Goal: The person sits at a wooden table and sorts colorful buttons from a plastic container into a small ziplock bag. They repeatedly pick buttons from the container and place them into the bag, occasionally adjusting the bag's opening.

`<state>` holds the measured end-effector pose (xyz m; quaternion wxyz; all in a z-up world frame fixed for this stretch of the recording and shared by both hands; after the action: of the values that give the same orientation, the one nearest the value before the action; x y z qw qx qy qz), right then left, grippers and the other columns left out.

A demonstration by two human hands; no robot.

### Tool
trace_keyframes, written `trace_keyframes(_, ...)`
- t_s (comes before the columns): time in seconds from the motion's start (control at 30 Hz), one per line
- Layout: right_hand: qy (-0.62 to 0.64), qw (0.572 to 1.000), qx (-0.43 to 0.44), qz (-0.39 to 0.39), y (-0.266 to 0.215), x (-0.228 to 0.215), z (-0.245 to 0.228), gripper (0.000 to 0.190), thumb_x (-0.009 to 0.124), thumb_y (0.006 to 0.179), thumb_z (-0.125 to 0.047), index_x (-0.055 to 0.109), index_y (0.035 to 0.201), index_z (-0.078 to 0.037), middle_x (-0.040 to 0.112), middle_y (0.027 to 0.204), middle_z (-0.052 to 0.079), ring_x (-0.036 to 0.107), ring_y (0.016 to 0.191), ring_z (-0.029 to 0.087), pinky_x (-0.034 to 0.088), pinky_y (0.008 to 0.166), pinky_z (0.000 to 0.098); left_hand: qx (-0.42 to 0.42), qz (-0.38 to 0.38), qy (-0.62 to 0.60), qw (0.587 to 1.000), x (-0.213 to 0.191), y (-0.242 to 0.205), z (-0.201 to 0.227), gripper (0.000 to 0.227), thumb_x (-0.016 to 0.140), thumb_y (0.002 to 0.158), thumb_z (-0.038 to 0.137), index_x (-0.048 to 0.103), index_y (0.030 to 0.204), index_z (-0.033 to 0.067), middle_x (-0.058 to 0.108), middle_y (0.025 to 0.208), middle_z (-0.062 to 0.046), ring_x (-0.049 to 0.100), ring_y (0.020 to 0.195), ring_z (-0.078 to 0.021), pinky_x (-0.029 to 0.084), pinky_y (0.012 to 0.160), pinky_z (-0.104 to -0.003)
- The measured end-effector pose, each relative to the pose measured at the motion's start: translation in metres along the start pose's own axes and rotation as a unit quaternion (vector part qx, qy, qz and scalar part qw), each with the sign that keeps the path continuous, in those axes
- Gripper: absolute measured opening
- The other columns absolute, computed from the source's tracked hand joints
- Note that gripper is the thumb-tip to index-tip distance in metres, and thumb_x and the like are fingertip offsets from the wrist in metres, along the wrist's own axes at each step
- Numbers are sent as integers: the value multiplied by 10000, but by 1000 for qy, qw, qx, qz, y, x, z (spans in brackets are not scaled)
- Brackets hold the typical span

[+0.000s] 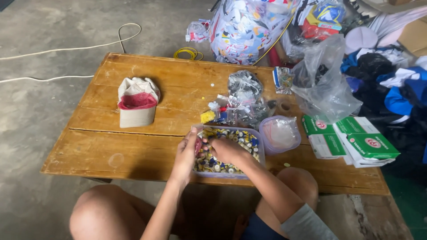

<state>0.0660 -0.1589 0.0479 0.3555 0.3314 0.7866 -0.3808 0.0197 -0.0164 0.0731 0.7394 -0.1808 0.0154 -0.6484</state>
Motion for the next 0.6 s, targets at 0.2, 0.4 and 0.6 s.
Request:
trace_keyframes(0.2, 27, 999, -1, 19, -7, 0, 2, 230, 507, 1035, -172, 658, 1094, -9, 718, 922, 213, 743, 807, 350, 602, 701, 458, -7, 68, -70, 995, 23, -20, 3, 552, 499, 1012, 550, 737, 1063, 55, 653, 887, -110, 643, 759, -207, 507, 684, -310)
trace_keyframes(0.4, 174, 976, 132, 22, -16, -4, -1, 361, 377, 1023, -214, 612, 1182, 11, 682, 1029, 257, 702, 937, 363, 575, 790, 466, -12, 52, -84, 995, 32, 10, -63, 523, 545, 998, 536, 718, 896, 54, 615, 757, -41, 640, 686, -161, 535, 646, -268)
trace_keyframes(0.6, -13, 999, 37, -12, -8, -4, -1, 233, 560, 928, -158, 722, 961, 7, 747, 958, 213, 743, 950, 368, 601, 784, 469, -22, 40, -60, 997, 24, -5, 8, 554, 532, 981, 563, 711, 952, 40, 650, 822, -88, 647, 708, -182, 543, 604, -277)
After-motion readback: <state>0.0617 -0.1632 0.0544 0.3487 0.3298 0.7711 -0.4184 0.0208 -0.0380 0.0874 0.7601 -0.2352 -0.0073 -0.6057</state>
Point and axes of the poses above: each hand's wrist, its own y-axis towards the middle knuckle, its own x-axis out of the palm, z = x × y, the point moved 1 cm from there along y, towards the middle knuckle
